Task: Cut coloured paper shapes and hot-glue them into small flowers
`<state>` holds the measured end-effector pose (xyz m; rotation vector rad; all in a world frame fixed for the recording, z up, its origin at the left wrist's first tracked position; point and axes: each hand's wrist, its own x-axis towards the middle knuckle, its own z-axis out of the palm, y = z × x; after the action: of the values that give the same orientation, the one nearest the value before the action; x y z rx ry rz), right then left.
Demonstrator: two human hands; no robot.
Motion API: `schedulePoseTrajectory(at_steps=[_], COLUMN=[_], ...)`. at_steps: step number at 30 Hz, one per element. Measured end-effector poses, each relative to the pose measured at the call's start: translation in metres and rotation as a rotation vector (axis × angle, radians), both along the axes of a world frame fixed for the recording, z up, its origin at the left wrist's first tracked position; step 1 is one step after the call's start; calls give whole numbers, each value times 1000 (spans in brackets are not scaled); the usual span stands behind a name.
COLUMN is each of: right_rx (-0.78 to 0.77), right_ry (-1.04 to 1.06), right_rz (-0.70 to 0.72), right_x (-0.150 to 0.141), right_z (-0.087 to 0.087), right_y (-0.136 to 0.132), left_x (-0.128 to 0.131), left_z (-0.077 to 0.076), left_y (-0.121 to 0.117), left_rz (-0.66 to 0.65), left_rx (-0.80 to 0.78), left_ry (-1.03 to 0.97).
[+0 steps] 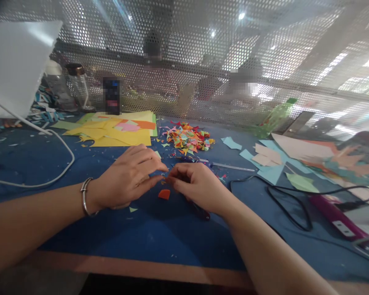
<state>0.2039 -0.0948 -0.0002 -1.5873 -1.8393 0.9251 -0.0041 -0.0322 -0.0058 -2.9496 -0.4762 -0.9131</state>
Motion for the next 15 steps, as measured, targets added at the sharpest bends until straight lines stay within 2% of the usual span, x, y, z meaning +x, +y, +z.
schedulePoseTrajectory(at_steps=[3,5,11,15], right_rx=[48,79,142,162], right_ry=[-1,-3,-6,-39], right_rz=[-13,-15,-49,-68], right_x=[0,-1,-1,1], right_z=[0,0,0,-4], right_y=[0,1,2,5], left_x=[1,1,-1,3], left_z=[-3,-4,-4,-7], left_y=[2,2,-4,-11], left_rz=[29,75,111,102], left_rx=[-237,-322,-270,-310], left_ry=[-77,-94,53,147])
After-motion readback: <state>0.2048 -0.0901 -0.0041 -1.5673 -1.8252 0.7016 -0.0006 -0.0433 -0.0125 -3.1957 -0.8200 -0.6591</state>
